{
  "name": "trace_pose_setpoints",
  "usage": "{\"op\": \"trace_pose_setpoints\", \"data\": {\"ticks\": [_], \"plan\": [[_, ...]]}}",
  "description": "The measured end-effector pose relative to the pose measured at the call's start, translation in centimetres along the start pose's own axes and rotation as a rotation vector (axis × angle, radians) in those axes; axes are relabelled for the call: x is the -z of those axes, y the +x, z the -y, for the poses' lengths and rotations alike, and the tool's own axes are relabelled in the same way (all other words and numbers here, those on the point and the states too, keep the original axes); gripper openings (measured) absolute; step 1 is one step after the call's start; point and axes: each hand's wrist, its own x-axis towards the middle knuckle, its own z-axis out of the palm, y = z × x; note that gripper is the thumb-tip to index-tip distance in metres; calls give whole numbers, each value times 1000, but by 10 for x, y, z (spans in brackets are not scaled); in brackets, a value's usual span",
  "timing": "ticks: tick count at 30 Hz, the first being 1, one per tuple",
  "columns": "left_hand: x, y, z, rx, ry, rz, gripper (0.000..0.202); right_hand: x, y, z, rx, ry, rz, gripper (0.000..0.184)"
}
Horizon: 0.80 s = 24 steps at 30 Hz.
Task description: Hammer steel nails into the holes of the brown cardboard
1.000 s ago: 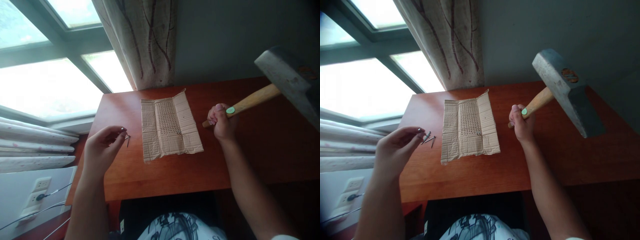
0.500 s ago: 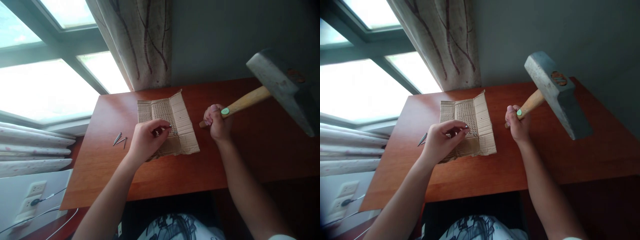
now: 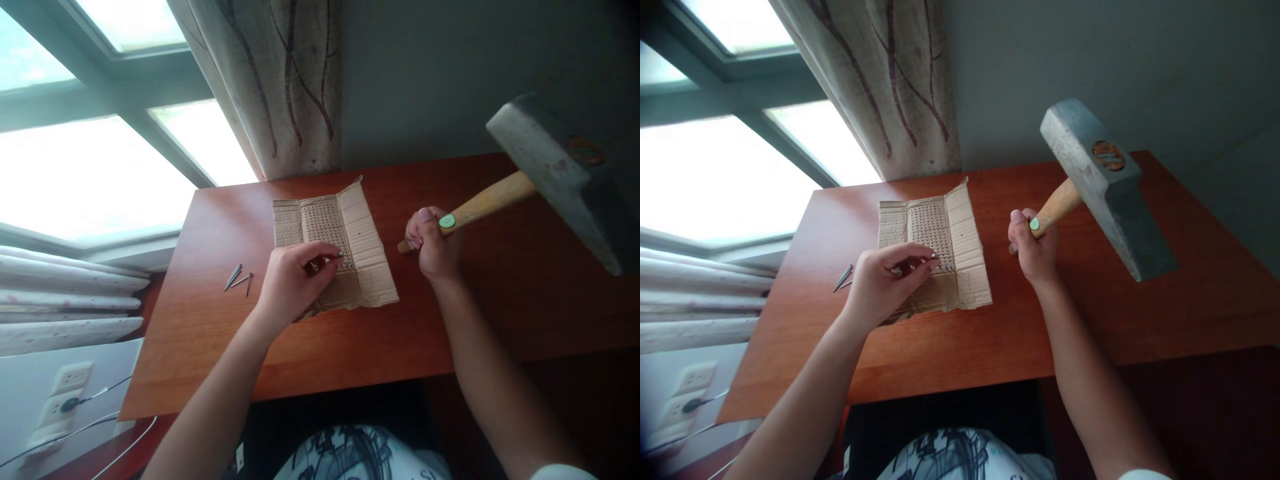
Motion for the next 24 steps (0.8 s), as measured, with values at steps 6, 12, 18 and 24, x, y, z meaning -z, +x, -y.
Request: {"op": "trace_pose_setpoints", "data": {"ticks": [6,12,18,24], "plan": [[0,0,0,0,11,6,8,-1,0,2,3,-11,10,55],[0,1,-1,-23,48,4,8,0,0,2,4,-31,23,55],[0,1,1,-19,31,-6,8,0,0,1,5,-33,20,55],[0,0,-1,-14,18,-3,8,0,0,2,3,-35,12,55]]}}
